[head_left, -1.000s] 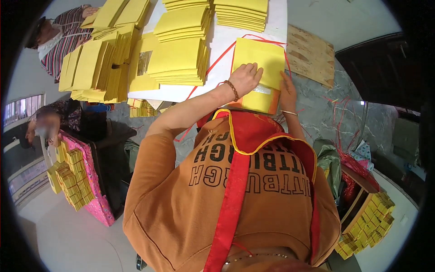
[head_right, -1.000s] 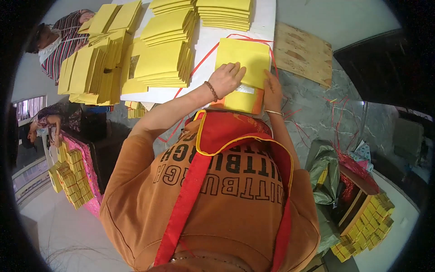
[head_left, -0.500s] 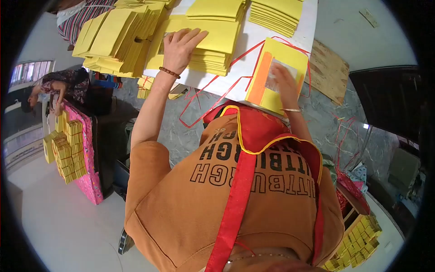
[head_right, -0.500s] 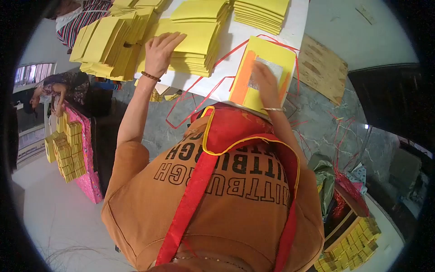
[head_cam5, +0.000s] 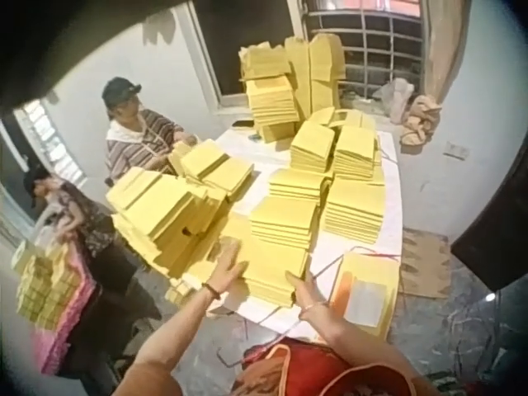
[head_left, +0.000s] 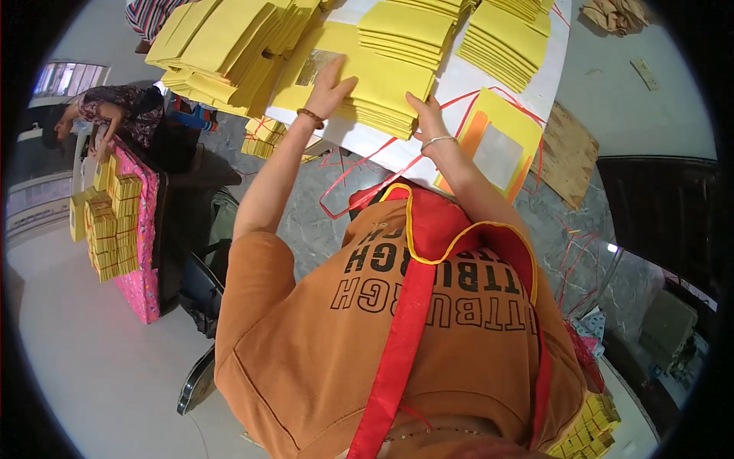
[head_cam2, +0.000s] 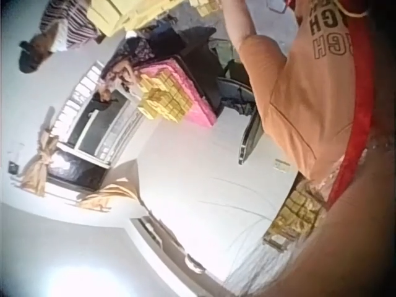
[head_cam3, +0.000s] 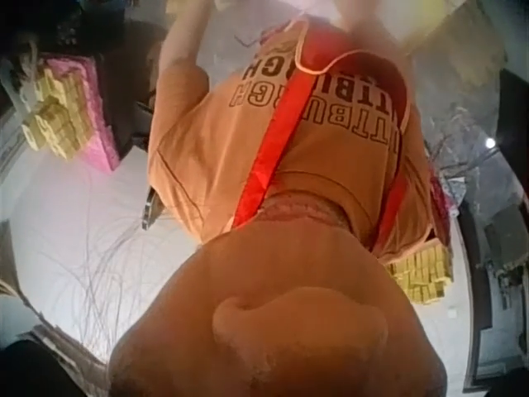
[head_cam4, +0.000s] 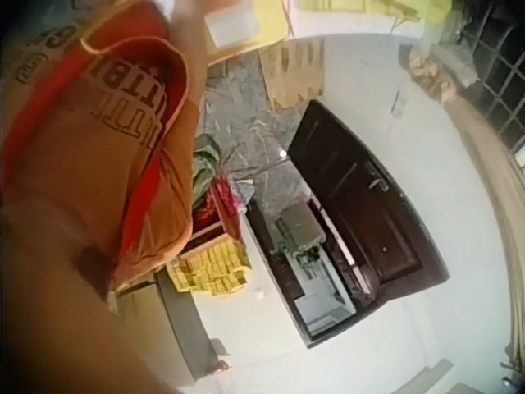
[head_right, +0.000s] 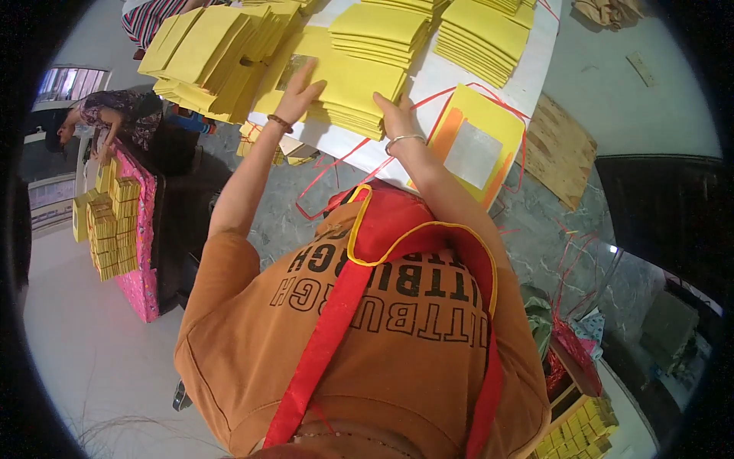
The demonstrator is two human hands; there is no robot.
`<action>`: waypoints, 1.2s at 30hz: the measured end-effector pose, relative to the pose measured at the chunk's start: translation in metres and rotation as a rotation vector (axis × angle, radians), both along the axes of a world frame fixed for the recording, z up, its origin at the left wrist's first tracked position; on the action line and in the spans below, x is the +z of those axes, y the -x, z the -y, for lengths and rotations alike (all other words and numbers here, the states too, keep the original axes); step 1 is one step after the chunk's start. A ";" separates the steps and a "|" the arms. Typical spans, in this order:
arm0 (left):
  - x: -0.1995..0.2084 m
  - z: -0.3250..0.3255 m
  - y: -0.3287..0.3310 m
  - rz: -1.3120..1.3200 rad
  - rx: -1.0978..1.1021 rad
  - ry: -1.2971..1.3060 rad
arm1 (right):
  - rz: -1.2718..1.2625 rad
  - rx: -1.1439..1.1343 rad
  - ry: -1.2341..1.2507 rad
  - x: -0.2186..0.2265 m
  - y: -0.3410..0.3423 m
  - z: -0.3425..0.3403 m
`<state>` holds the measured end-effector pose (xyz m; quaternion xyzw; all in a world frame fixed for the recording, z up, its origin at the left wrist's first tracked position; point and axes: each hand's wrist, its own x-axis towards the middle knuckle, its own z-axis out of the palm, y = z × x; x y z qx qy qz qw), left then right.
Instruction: Folding yellow paper sheets with silver foil squares into specific ritual or decorative shapes.
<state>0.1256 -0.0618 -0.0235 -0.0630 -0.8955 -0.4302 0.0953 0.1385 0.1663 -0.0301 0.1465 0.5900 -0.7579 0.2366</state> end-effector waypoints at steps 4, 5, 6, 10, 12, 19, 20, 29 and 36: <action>-0.014 0.005 -0.005 0.536 0.245 -0.073 | 0.019 0.041 0.092 0.013 0.000 -0.003; -0.012 0.009 0.000 0.634 0.245 -0.002 | 0.021 0.039 0.082 0.014 0.000 -0.003; -0.010 0.007 0.003 0.632 0.244 -0.004 | 0.019 0.039 0.079 0.012 0.002 -0.005; -0.014 0.008 0.007 0.615 0.248 -0.037 | 0.094 0.019 0.025 -0.002 0.005 -0.008; -0.011 0.005 0.008 0.559 0.272 -0.023 | 0.095 -0.013 0.019 -0.007 0.007 -0.012; 0.025 0.000 0.011 0.978 0.039 -0.414 | 0.120 0.034 0.038 -0.004 0.009 -0.018; 0.027 -0.003 0.011 0.987 0.015 -0.428 | 0.109 0.042 0.053 -0.005 0.010 -0.021; 0.011 -0.004 0.002 0.693 0.023 -0.548 | 0.035 0.187 0.233 -0.010 0.014 -0.029; -0.008 0.003 -0.027 0.510 0.039 -0.816 | -0.077 0.198 0.257 0.016 -0.005 -0.034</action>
